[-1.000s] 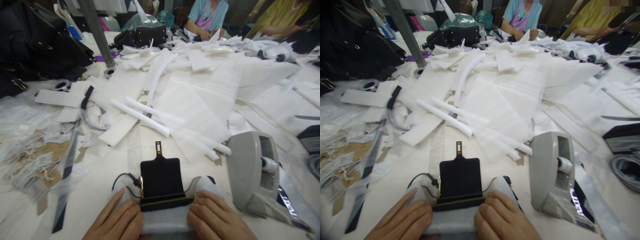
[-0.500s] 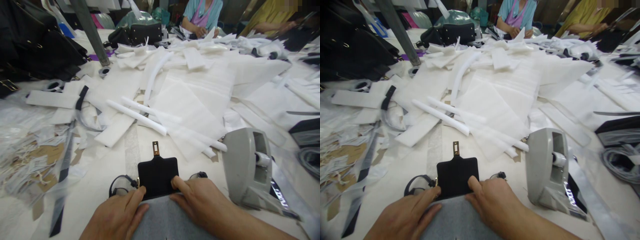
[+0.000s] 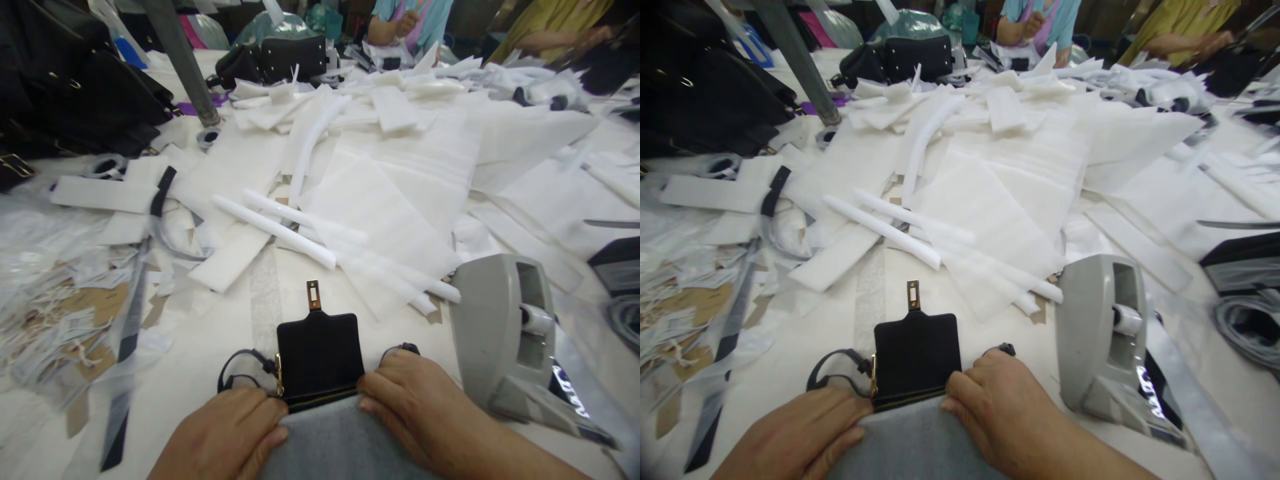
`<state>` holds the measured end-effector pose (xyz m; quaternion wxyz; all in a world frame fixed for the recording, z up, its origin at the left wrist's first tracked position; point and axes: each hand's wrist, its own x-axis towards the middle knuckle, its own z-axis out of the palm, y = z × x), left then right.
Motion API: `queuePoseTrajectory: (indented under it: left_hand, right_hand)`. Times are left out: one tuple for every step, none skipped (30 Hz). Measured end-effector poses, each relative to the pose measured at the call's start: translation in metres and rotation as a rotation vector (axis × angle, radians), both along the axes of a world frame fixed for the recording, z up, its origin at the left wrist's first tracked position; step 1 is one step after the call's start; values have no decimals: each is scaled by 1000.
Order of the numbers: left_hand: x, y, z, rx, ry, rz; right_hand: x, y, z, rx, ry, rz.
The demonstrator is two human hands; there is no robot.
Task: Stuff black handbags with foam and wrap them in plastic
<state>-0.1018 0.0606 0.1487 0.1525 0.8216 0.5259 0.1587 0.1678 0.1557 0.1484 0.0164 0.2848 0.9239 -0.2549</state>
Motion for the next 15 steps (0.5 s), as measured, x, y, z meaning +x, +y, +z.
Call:
queuePoseTrajectory:
  left_hand:
    - [1, 0, -2, 36, 19, 14]
    - [2, 0, -4, 64, 43, 30]
    - [4, -1, -7, 81, 72, 46]
    - [6, -2, -10, 89, 106, 60]
    - [8, -3, -12, 98, 142, 67]
    - [9, -4, -14, 110, 179, 71]
    - [11, -6, -16, 123, 213, 69]
    - [13, -7, -17, 130, 244, 61]
    - [14, -8, -17, 126, 274, 52]
    - [15, -8, -17, 127, 299, 46]
    - [16, -8, -18, 124, 323, 43]
    - [16, -7, -18, 120, 345, 43]
    - [16, -6, -18, 117, 367, 49]
    - [16, -5, -19, 125, 386, 56]
    - [16, -4, -20, 141, 397, 56]
  right_hand:
    - [-2, 1, -1, 17, -28, 11]
    - [-4, 1, -1, 38, -54, 19]
    - [-6, 1, -2, 68, -76, 24]
    - [-8, 1, -3, 102, -94, 24]
    - [-10, 0, -4, 131, -110, 16]
    - [-12, -1, -6, 149, -122, 1]
    - [-14, -2, -7, 160, -133, -23]
    - [-15, -4, -10, 167, -139, -48]
    - [-15, -5, -12, 173, -135, -66]
    - [-15, -7, -15, 177, -127, -75]
    - [-14, -9, -17, 182, -112, -76]
    - [-13, -10, -20, 188, -88, -72]
    - [-11, -11, -22, 196, -54, -65]
    - [-9, -11, -23, 213, -3, -60]
    - [-7, -11, -23, 248, 64, -47]
